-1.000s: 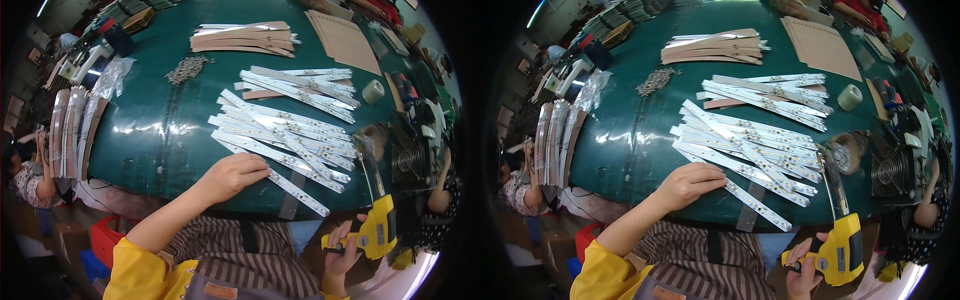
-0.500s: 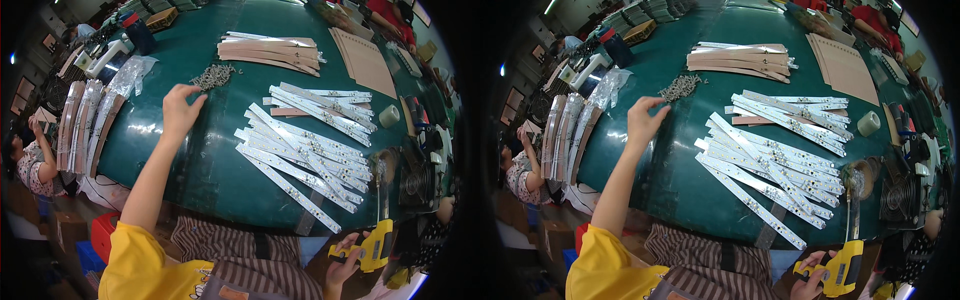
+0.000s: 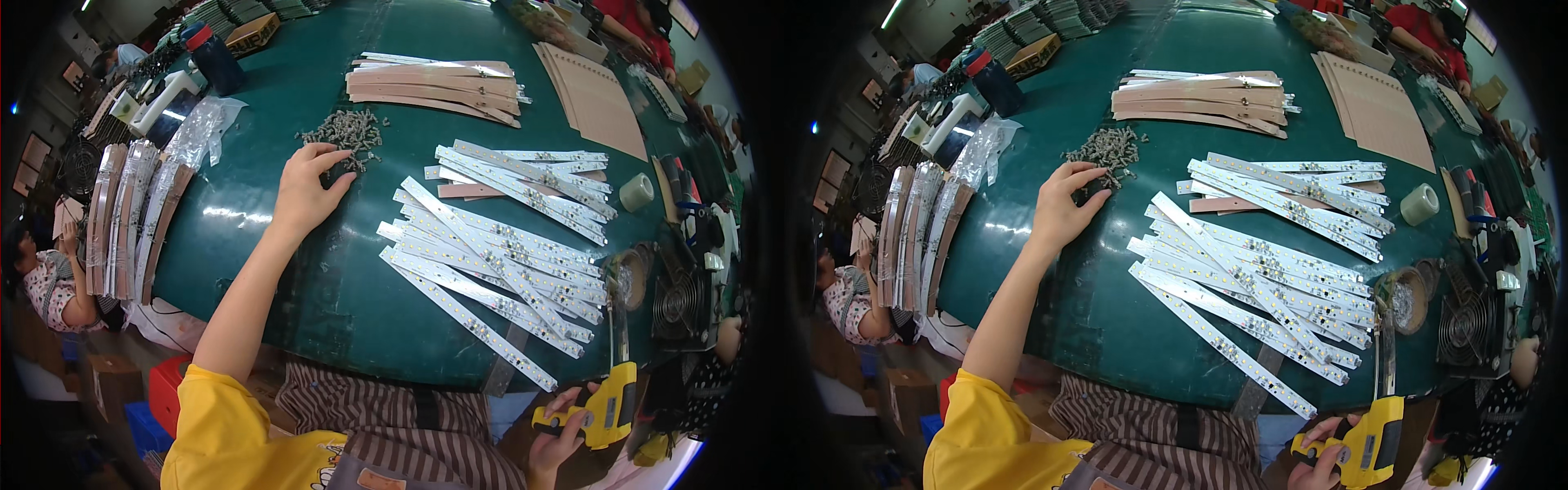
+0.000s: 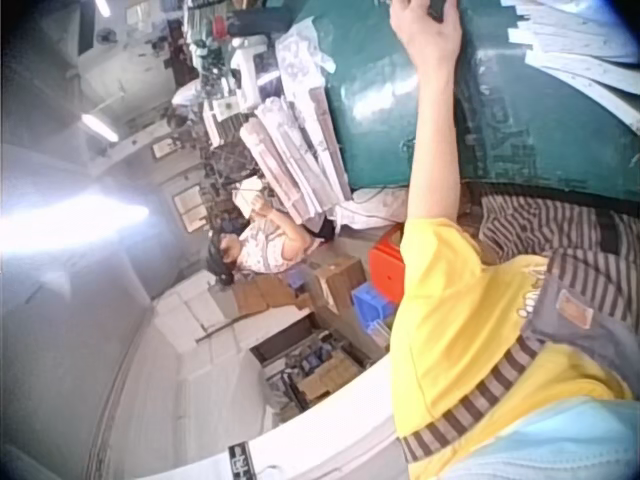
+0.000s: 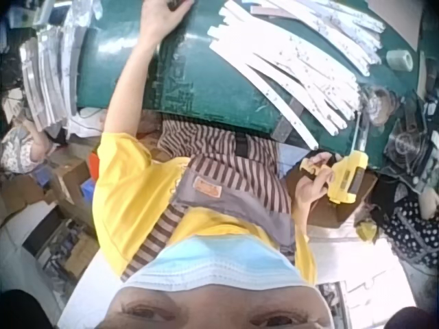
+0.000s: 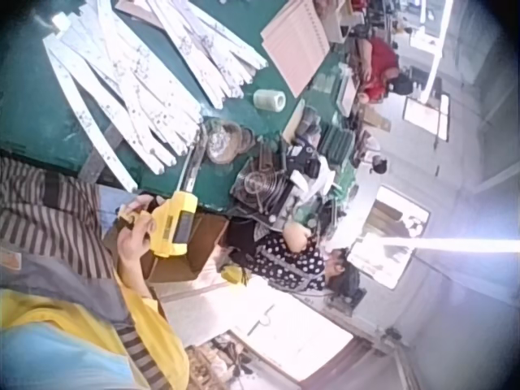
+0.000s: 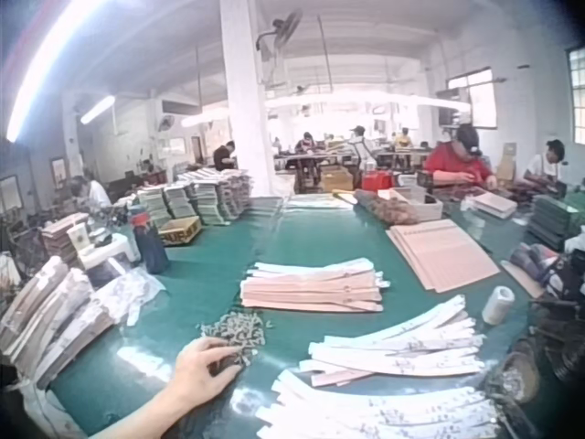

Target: The person arranges LED strips on the table, places small electronic components onto each strip by hand, and solders them using a handheld soldering tool before stacking the finished strips.

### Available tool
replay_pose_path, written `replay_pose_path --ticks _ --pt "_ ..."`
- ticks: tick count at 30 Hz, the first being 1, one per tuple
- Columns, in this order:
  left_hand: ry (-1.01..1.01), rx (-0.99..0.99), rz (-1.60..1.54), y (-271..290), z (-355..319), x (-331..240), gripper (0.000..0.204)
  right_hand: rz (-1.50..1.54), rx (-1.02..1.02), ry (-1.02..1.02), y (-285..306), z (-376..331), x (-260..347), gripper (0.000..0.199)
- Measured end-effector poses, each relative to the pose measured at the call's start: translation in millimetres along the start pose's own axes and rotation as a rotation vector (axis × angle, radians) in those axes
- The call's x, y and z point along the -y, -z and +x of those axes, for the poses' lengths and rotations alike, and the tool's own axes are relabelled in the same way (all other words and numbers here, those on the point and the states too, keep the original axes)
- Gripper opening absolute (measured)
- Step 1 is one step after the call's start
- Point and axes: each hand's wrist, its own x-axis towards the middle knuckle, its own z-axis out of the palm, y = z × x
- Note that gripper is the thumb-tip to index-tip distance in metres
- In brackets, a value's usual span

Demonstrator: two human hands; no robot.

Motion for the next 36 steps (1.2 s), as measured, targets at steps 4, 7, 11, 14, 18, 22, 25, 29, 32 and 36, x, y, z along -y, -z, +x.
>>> replay_pose_path --ticks 4,7,11,14,18,22,25,29,32,36 --pt "0.043 0.011 0.093 18.2 -8.7 -5.9 0.029 -0.058 -0.018 0.047 -1.8 -2.4 0.3 0.041" --pt "0.231 0.01 -0.012 21.3 -13.9 -3.7 0.029 -0.099 0.002 0.083 0.8 -1.7 -0.4 0.041" --pt "0.315 -0.099 -0.023 12.2 -18.5 -6.9 0.024 -0.099 0.0 0.077 0.0 -1.6 -0.1 0.041" --pt "0.333 -0.136 -0.002 6.0 -19.3 -4.4 0.022 -0.098 0.017 0.083 -0.1 -2.6 -0.7 0.041" --pt "0.367 -0.125 0.022 0.0 -16.5 3.3 0.019 -0.076 -0.015 0.066 1.0 -4.8 -2.6 0.041" --pt "0.31 -0.097 -0.05 6.3 -12.0 2.7 0.017 -0.086 0.004 0.044 1.3 -5.1 -0.4 0.042" --pt "0.035 -0.129 0.109 19.5 -1.1 -11.1 0.011 -0.086 -0.026 0.047 2.3 -4.6 -0.8 0.043" --pt "0.333 0.03 -0.213 16.7 5.4 -11.3 0.01 -0.084 -0.029 0.043 4.2 -9.9 0.0 0.044" --pt "0.234 0.055 -0.178 16.5 5.8 -0.7 0.011 -0.1 -0.042 0.037 5.2 -12.1 -2.3 0.045" --pt "0.096 0.102 -0.118 27.4 2.0 -12.2 0.014 -0.083 -0.01 0.01 5.1 -13.2 4.5 0.044"
